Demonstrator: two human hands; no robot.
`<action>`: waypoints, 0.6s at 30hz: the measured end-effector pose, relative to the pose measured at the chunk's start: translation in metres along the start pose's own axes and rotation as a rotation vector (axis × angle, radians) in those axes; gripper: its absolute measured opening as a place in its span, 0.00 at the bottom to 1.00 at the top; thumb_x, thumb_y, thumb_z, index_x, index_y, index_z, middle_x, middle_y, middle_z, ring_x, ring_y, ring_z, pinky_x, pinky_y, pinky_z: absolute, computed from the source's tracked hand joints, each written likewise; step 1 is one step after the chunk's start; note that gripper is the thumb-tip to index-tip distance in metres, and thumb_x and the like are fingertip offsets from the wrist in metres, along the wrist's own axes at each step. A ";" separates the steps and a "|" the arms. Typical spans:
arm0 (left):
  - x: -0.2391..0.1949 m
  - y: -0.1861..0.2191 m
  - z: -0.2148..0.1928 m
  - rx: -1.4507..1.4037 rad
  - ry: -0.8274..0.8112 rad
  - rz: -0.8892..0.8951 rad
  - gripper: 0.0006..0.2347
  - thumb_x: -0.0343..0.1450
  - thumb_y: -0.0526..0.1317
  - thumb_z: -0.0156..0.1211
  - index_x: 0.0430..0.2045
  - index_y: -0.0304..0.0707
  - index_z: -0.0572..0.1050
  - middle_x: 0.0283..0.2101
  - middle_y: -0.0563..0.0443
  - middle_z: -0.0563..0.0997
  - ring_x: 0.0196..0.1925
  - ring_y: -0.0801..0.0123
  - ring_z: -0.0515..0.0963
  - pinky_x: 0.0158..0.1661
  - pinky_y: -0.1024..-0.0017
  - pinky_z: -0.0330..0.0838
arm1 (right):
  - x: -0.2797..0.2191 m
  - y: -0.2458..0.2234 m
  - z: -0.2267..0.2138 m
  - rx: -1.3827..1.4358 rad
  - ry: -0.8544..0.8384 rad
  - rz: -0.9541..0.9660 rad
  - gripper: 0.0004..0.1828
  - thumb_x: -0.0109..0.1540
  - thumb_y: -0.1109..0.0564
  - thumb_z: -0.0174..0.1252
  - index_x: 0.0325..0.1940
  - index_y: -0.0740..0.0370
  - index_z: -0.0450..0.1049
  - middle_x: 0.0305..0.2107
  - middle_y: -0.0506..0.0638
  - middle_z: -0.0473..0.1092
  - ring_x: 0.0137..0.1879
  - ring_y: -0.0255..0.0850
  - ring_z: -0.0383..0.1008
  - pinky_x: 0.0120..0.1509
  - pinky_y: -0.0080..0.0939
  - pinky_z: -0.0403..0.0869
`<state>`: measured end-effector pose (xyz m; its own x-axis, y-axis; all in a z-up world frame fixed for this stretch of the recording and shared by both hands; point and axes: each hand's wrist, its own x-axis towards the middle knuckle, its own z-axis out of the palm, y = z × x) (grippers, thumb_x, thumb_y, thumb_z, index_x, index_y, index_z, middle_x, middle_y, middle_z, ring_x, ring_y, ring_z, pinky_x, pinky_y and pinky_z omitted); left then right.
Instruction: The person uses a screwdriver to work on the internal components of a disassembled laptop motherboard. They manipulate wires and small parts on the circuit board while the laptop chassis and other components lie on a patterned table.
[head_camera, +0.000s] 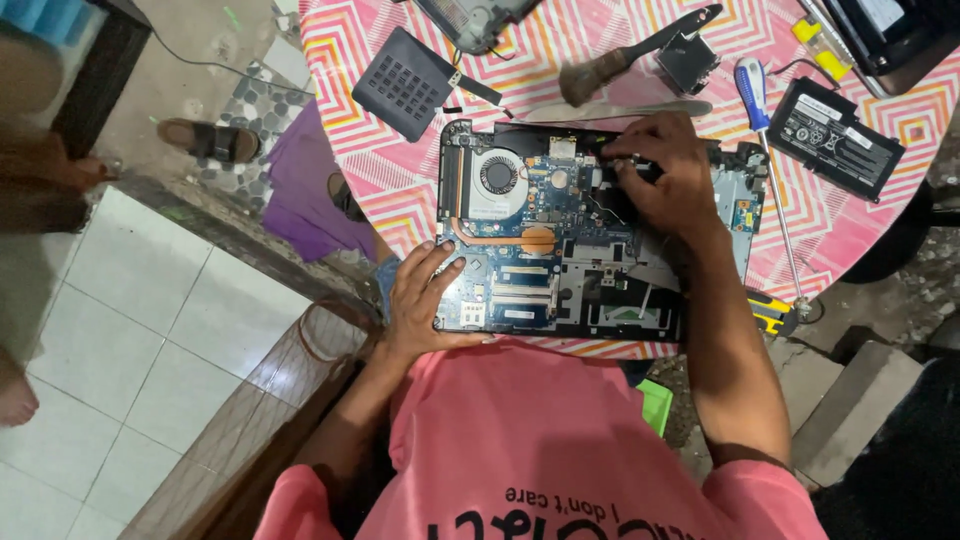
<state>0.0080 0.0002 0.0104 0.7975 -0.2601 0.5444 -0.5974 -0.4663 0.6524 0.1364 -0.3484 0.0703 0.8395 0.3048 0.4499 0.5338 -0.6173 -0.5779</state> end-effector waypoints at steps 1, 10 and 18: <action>0.000 0.000 0.001 -0.002 0.005 0.004 0.40 0.56 0.66 0.71 0.57 0.37 0.75 0.61 0.41 0.73 0.64 0.45 0.67 0.66 0.54 0.60 | 0.000 -0.005 -0.002 -0.051 -0.001 -0.045 0.02 0.59 0.62 0.65 0.36 0.58 0.81 0.41 0.54 0.74 0.50 0.54 0.72 0.57 0.54 0.71; -0.001 0.002 -0.002 0.015 0.016 -0.016 0.41 0.54 0.66 0.72 0.57 0.39 0.75 0.61 0.43 0.74 0.64 0.47 0.68 0.65 0.56 0.61 | -0.020 -0.170 -0.117 0.004 -0.088 0.275 0.15 0.57 0.54 0.66 0.45 0.63 0.79 0.43 0.56 0.78 0.53 0.57 0.77 0.61 0.55 0.72; 0.002 0.002 -0.009 0.010 -0.054 -0.006 0.40 0.56 0.65 0.71 0.59 0.40 0.72 0.63 0.42 0.71 0.65 0.45 0.66 0.65 0.54 0.61 | -0.042 -0.285 -0.179 0.353 -0.381 0.217 0.20 0.64 0.51 0.51 0.55 0.65 0.66 0.53 0.58 0.67 0.63 0.56 0.66 0.70 0.54 0.64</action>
<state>0.0075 0.0059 0.0178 0.8045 -0.3029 0.5110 -0.5922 -0.4759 0.6503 -0.0689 -0.3148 0.3381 0.8761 0.4789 0.0556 0.2918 -0.4350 -0.8518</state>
